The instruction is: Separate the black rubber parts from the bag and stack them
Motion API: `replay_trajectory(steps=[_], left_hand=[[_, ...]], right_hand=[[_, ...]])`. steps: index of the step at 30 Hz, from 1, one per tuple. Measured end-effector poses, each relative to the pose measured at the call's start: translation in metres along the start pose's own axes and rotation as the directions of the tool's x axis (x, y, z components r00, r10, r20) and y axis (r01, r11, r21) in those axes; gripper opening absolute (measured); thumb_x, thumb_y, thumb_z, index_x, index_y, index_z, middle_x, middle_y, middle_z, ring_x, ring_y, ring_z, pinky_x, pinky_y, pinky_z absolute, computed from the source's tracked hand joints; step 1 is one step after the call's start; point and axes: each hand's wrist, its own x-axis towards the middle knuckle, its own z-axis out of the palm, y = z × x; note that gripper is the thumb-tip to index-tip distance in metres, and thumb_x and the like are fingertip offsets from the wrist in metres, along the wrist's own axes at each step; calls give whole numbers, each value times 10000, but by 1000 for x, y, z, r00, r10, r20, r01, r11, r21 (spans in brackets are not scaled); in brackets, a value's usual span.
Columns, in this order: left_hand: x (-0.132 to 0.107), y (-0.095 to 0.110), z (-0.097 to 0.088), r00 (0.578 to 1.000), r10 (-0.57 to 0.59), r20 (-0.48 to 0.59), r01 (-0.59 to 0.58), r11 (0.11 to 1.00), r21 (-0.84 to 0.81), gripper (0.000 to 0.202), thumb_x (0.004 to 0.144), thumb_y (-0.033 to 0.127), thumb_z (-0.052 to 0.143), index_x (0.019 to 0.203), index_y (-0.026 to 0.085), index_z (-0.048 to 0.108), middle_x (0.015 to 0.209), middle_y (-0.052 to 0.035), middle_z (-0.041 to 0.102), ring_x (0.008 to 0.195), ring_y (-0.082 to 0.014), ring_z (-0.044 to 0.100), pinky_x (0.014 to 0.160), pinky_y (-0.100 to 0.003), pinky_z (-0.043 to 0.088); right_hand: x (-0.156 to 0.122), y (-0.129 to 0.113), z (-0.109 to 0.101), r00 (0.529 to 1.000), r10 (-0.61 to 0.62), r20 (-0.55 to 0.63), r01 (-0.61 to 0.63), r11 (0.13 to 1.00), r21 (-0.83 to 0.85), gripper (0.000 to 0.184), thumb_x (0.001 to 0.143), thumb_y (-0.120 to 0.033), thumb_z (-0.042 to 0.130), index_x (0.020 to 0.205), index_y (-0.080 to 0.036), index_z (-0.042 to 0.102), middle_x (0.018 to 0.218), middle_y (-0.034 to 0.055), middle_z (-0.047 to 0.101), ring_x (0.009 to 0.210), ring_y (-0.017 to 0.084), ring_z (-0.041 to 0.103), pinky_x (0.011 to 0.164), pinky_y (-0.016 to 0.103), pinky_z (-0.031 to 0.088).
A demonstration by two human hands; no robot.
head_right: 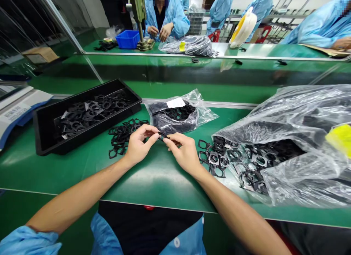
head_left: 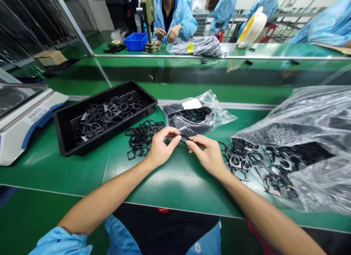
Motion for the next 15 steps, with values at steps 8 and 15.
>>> replay_trajectory(steps=[8,15], left_hand=[[3,1,-1,999,10,52,-9,1000,-18,103,911,258,626,942,174,677,905,-40,685,835,-137,660,782,-245,538],[4,6,-4,990,129,49,-132,990,58,97,912,247,628,875,174,679,854,-35,682,811,-142,639,753,-258,519]], right_hand=[[1,0,-1,997,-77,4,77,991,-109,235,919,-378,629,816,-190,727,674,33,673,611,171,617,616,295,503],[1,-1,-2,1000,27,4,-27,999,-19,262,889,-403,640,764,-188,722,651,27,648,603,164,605,597,286,482]])
